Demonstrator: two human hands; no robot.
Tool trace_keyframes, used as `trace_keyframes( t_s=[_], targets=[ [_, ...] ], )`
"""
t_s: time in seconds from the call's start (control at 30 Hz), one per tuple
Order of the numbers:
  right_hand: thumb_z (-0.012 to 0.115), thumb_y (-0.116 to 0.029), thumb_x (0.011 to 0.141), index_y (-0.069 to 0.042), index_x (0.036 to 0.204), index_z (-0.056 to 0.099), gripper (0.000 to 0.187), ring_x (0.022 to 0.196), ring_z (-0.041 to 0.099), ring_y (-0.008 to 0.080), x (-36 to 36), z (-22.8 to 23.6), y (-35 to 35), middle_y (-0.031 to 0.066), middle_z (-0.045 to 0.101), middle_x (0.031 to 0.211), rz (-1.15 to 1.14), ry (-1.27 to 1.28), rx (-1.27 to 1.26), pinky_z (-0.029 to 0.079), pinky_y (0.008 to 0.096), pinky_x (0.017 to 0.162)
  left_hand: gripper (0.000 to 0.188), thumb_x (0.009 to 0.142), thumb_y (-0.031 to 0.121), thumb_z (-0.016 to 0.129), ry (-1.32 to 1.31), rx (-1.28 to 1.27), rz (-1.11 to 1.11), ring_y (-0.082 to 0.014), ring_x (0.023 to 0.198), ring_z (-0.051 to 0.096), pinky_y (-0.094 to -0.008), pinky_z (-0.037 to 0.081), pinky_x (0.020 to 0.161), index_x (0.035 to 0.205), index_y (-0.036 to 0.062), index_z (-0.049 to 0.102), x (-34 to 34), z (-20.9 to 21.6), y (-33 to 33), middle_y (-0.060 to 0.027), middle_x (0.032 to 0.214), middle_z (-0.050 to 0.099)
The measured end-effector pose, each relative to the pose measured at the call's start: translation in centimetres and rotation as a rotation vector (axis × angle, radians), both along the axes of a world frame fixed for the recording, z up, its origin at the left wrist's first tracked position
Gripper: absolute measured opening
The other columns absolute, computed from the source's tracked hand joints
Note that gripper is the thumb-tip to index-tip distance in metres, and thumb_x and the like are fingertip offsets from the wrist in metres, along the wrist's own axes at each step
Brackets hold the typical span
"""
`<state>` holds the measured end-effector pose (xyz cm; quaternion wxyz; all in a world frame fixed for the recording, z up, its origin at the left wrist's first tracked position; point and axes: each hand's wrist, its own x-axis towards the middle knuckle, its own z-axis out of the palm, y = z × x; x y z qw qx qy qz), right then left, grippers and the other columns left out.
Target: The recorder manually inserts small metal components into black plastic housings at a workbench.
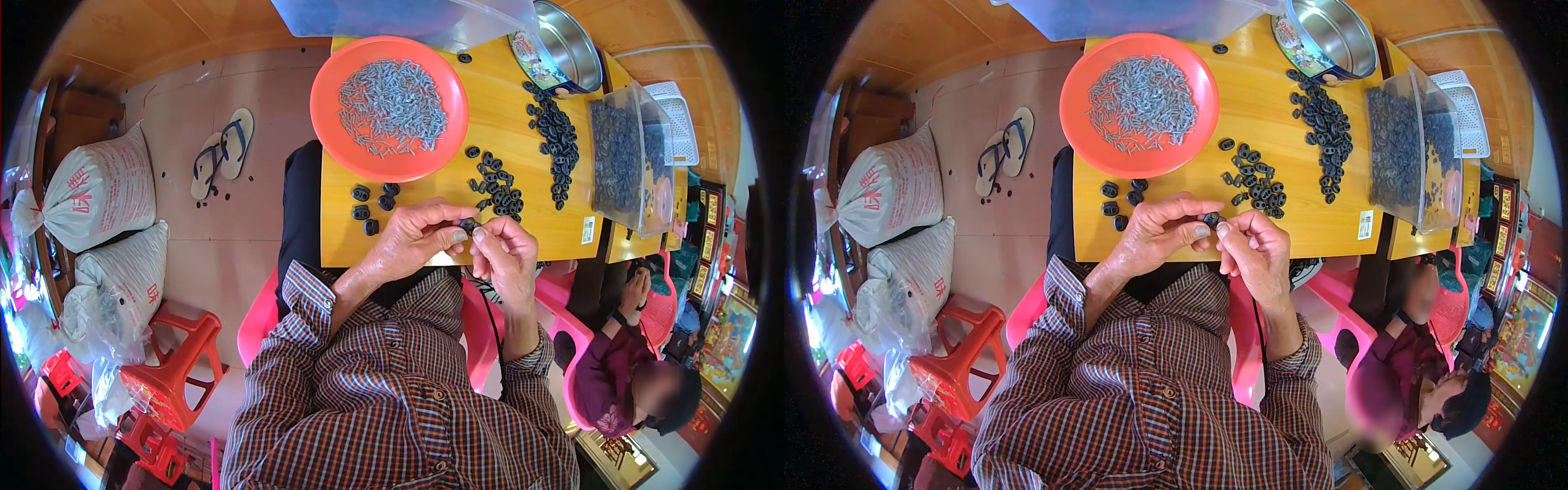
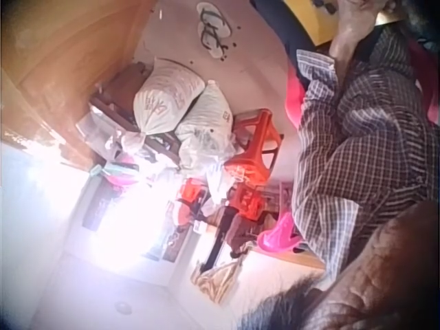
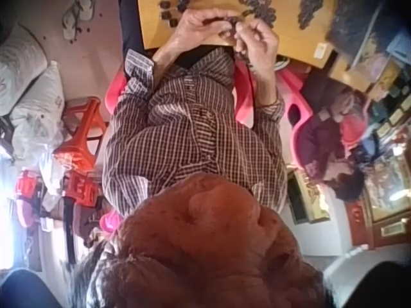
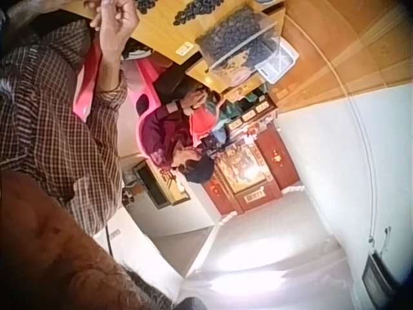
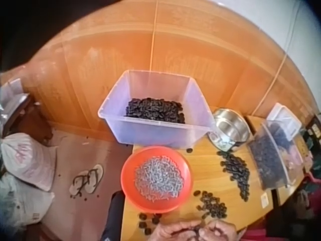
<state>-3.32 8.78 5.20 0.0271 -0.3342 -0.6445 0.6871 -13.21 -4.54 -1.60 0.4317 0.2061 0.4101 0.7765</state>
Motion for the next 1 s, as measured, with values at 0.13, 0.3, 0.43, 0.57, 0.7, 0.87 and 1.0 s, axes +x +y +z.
trace_keyframes(
  t_s=[0.13, 0.3, 0.43, 0.57, 0.7, 0.87, 1.0],
  targets=[
    [0.059, -0.008, 0.09, 0.0, 0.083, 0.056, 0.012, 0.046, 0.049, 0.0051, 0.1, -0.4, 0.2, 0.0036, 0.059, 0.067, 0.001, 0.037, -0.071, 0.038, 0.0176, 0.04, 0.031, 0.09, -0.002, 0.058, 0.0, 0.006, 0.009, -0.0098, 0.078, 0.061, -0.0236, 0.053, 0.072, 0.12, -0.0007, 0.059, 0.0, -0.1, 0.0, -0.0048, 0.093, 0.061],
    [0.063, -0.009, 0.09, 0.001, 0.085, 0.057, 0.012, 0.047, 0.053, 0.0068, 0.3, -1.3, 1.0, 0.0065, 0.062, 0.072, -0.011, 0.117, -0.227, 0.038, 0.017, 0.039, 0.031, 0.09, -0.002, 0.058, -0.017, 0.021, -0.005, -0.0099, 0.078, 0.061, -0.0239, 0.053, 0.071, 0.12, -0.0011, 0.058, -0.1, -0.1, 0.0, -0.005, 0.093, 0.06],
    [0.063, -0.005, 0.088, 0.002, 0.086, 0.058, 0.009, 0.048, 0.057, 0.0094, 0.2, -1.8, 1.4, 0.0099, 0.065, 0.075, -0.006, 0.149, -0.333, 0.042, 0.0175, 0.038, 0.03, 0.09, -0.003, 0.057, -0.012, 0.019, -0.016, -0.0098, 0.077, 0.06, -0.0239, 0.053, 0.07, 0.12, -0.0014, 0.058, -0.1, 0.1, -0.1, -0.005, 0.092, 0.06],
    [0.063, -0.005, 0.088, 0.002, 0.085, 0.058, 0.01, 0.048, 0.059, 0.011, 0.2, -2.1, 1.5, 0.0112, 0.065, 0.075, 0.016, 0.188, -0.364, 0.045, 0.0185, 0.037, 0.03, 0.09, -0.003, 0.057, -0.034, 0.033, -0.018, -0.0098, 0.077, 0.06, -0.0237, 0.053, 0.069, 0.12, -0.0014, 0.058, -0.1, 0.1, -0.1, -0.0048, 0.092, 0.06],
    [0.063, -0.005, 0.088, 0.002, 0.084, 0.057, 0.01, 0.05, 0.061, 0.0129, 0.1, -2.1, 1.5, 0.0117, 0.065, 0.075, 0.012, 0.174, -0.352, 0.047, 0.0202, 0.038, 0.03, 0.09, -0.003, 0.057, -0.014, 0.018, -0.008, -0.0096, 0.076, 0.06, -0.0236, 0.053, 0.068, 0.119, -0.0013, 0.059, -0.1, 0.3, -0.2, -0.0045, 0.092, 0.06],
    [0.063, -0.004, 0.088, 0.002, 0.083, 0.057, 0.011, 0.05, 0.062, 0.0145, -0.1, -2.0, 1.6, 0.0129, 0.065, 0.075, 0.026, 0.164, -0.34, 0.049, 0.0215, 0.039, 0.029, 0.09, -0.002, 0.058, -0.007, 0.01, -0.003, -0.0093, 0.075, 0.06, -0.0237, 0.053, 0.068, 0.119, -0.0013, 0.059, -0.1, 0.1, -0.2, -0.0045, 0.092, 0.06],
    [0.064, -0.004, 0.087, 0.004, 0.082, 0.057, 0.011, 0.05, 0.062, 0.0157, 0.0, -2.0, 2.0, 0.0132, 0.065, 0.073, 0.064, 0.149, -0.37, 0.051, 0.0227, 0.039, 0.028, 0.09, -0.002, 0.058, 0.01, -0.005, -0.029, -0.0093, 0.075, 0.06, -0.0239, 0.053, 0.067, 0.117, -0.0014, 0.06, -0.2, 0.2, -0.3, -0.0045, 0.091, 0.061]
  ],
)
